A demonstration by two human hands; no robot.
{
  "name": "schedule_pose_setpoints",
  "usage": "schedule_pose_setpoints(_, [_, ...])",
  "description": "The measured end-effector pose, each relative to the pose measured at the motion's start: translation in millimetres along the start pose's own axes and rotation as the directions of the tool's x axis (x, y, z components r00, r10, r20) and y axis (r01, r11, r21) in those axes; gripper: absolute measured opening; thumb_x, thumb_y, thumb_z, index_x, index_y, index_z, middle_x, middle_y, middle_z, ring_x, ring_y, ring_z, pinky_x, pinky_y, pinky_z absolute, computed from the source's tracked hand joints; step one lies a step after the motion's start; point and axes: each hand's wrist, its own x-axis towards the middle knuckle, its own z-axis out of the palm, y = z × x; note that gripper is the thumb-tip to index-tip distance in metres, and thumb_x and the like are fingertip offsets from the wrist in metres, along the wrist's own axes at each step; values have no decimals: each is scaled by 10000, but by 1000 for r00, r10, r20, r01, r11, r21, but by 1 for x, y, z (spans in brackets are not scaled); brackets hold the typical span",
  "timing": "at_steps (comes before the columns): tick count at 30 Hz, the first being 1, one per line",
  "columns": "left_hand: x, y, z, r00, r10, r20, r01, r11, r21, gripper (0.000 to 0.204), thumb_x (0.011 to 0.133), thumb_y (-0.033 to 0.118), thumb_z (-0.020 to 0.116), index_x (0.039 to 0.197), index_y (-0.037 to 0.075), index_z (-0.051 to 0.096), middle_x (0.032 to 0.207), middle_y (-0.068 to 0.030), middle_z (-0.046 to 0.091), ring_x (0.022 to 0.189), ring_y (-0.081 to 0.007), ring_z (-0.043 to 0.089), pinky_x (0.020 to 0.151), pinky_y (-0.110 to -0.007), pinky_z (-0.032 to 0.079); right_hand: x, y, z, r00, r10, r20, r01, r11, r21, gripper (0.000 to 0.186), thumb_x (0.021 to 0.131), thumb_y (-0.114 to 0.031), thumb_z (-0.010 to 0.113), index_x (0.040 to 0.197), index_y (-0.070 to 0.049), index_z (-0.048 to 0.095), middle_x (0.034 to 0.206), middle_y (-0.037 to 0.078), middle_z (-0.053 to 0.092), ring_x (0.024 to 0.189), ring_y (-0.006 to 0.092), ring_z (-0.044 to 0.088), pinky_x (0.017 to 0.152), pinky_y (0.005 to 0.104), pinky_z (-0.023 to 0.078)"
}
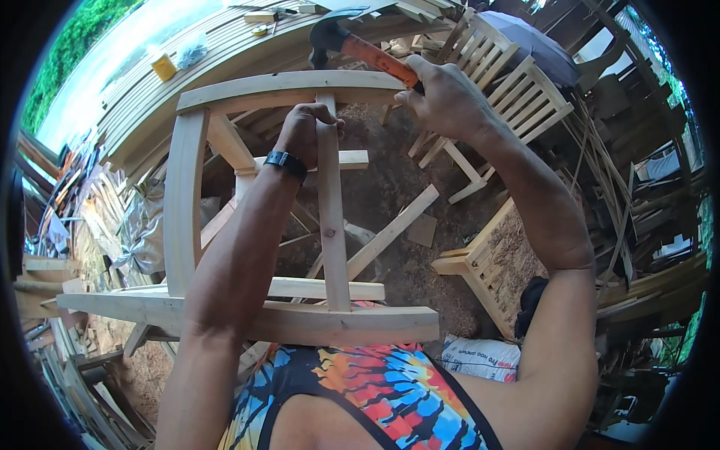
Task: The person hammers nails into the joints of a wooden chair frame using a hammer. They then use an angle grinder to sand the backrest slats of the chair and wipe the surface by hand.
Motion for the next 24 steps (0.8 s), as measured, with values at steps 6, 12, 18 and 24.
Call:
schedule_pose_setpoints(6, [-6, -2, 8, 995, 79, -58, -76, 996, 51, 124, 762, -40, 528, 886, -48, 529, 727, -152, 575, 607, -284, 634, 626, -408, 547, 3, 1, 1, 997, -72, -9, 72, 997, -27, 333, 924, -226, 736, 1125, 0, 594, 790, 242, 671, 771, 387, 707, 730, 446, 518])
schedule_pose_setpoints(12, [-5, -3, 8, 992, 73, -100, -69, 997, 38, 83, 780, -34, 539, 856, -57, 563, 712, -181, 601, 601, -297, 632, 616, -420, 541, 12, -11, -24, 996, -76, -39, 77, 997, 17, 279, 951, -190, 690, 1149, -22, 587, 791, 189, 687, 779, 322, 727, 762, 454, 552])
schedule_pose_setpoints(18, [-9, -4, 13, 991, 80, -104, -73, 995, 70, 54, 791, -39, 532, 838, -55, 552, 745, -185, 606, 593, -302, 624, 593, -421, 535, 2, 27, 7, 990, -128, 56, 137, 962, -234, 286, 936, -191, 696, 1107, 13, 591, 777, 175, 680, 692, 318, 701, 700, 393, 554])
schedule_pose_setpoints(24, [-12, 0, 12, 992, 80, -101, -75, 996, 48, 25, 789, -47, 522, 806, -34, 536, 708, -148, 559, 596, -296, 615, 576, -424, 527, 16, -5, -21, 965, -11, -262, 33, 996, 79, 260, 931, -194, 685, 1100, -5, 628, 766, 163, 670, 726, 307, 703, 698, 414, 532])
